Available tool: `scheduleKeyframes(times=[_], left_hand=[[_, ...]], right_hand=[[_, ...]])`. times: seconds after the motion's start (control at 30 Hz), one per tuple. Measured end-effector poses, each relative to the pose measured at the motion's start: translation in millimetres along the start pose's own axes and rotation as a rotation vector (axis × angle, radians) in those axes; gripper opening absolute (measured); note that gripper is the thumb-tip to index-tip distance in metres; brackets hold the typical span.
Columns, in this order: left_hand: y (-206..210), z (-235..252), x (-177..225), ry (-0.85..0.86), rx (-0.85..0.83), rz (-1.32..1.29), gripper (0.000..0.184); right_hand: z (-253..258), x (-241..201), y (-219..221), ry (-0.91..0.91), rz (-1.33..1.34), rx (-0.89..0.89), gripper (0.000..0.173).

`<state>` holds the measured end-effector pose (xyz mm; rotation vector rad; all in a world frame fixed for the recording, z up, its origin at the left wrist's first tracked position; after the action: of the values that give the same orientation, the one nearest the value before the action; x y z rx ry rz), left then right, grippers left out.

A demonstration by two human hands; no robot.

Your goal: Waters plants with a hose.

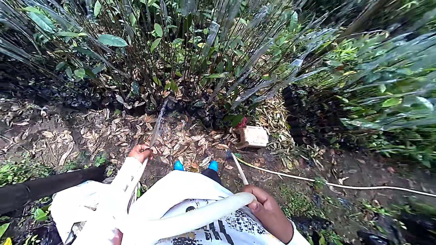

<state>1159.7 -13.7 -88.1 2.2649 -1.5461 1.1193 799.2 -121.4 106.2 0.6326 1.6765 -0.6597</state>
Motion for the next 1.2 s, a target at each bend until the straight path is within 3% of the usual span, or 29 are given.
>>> scheduleKeyframes(times=[0.2,0.53,0.87,1.03,1.2], left_hand=[[-17,-7,-17,-0.033,0.046,-0.029,0.024],[-37,-13,-11,-0.016,0.107,-0.042,0.028],[-65,-34,-50,-0.09,0.225,-0.079,0.03],[-90,-41,-50,-0.094,0.318,-0.015,0.031],[-81,-40,-38,-0.073,0.269,-0.025,0.032]], right_hand=[[5,0,4,0.032,0.0,-0.009,0.038],[15,-7,11,0.004,-0.003,-0.074,0.039],[23,-7,18,0.041,-0.007,-0.104,0.037],[26,-11,22,0.055,-0.014,-0.124,0.034],[27,-13,24,0.044,-0.016,-0.147,0.035]])
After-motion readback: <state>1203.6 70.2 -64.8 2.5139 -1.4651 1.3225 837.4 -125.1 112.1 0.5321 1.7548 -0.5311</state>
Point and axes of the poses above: each hand's wrist, its own z-axis towards the middle knuckle, its own y-axis out of the palm, x = y × z, the point moved 10 cm from there along z, towards the middle knuckle, and after that the axes turned 1 degree about y, right-handed, at the moved point
